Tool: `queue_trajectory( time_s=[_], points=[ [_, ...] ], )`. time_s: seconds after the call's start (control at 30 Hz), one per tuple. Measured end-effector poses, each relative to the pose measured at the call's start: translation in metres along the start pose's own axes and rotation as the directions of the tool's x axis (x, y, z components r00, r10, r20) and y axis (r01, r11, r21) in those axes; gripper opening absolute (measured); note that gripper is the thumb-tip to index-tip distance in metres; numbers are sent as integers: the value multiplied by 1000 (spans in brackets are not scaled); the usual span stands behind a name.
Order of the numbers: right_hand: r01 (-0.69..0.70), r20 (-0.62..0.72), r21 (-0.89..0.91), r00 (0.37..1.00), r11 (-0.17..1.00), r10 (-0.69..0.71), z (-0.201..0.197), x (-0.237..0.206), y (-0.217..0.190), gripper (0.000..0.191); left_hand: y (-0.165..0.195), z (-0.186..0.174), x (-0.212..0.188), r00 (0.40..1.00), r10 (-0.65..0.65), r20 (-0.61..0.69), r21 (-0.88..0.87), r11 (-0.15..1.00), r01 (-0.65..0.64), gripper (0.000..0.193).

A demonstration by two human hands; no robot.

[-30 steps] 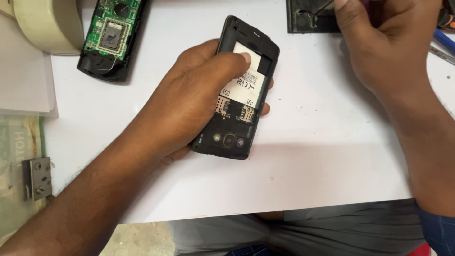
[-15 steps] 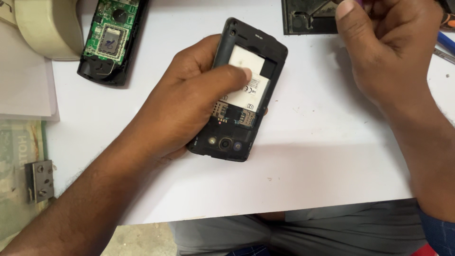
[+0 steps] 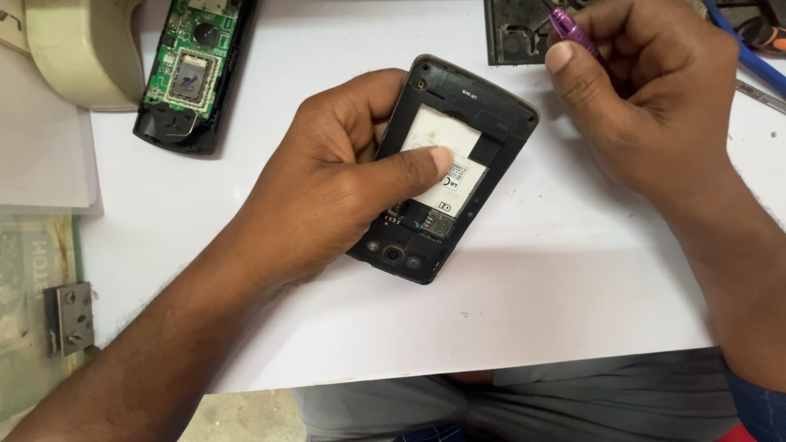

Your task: The person disassembles a mobile phone on a white workbench. They use a small purple screwdriver to pry open the back cover and remove internal parts, then use a larger screwdriver to unscrew components from the exposed circuit board, setting the removed housing and parts aside on the bench.

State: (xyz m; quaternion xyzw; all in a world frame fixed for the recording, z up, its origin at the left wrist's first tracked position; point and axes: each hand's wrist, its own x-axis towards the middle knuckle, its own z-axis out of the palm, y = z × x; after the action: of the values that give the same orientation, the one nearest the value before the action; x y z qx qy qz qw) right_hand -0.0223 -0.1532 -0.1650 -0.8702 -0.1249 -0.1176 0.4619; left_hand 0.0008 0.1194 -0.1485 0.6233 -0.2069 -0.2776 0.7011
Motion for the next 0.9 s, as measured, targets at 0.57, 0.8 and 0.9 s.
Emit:
queue_trajectory(
  time_s=[0.57, 0.8, 0.9],
  points=[
    [53, 21, -95, 998, 994, -51, -3, -4, 4, 12, 4, -4, 2, 990, -103, -92, -198, 977, 83, 34],
    [84, 21, -167, 996, 982, -82, -3, -6, 3, 13, 2, -5, 2, 981, -110, -159, -148, 985, 86, 31],
    [50, 24, -168, 999, 985, -47, -2, -7, 0, 14, -1, -7, 3, 980, -91, -178, -153, 986, 63, 30]
  ],
)
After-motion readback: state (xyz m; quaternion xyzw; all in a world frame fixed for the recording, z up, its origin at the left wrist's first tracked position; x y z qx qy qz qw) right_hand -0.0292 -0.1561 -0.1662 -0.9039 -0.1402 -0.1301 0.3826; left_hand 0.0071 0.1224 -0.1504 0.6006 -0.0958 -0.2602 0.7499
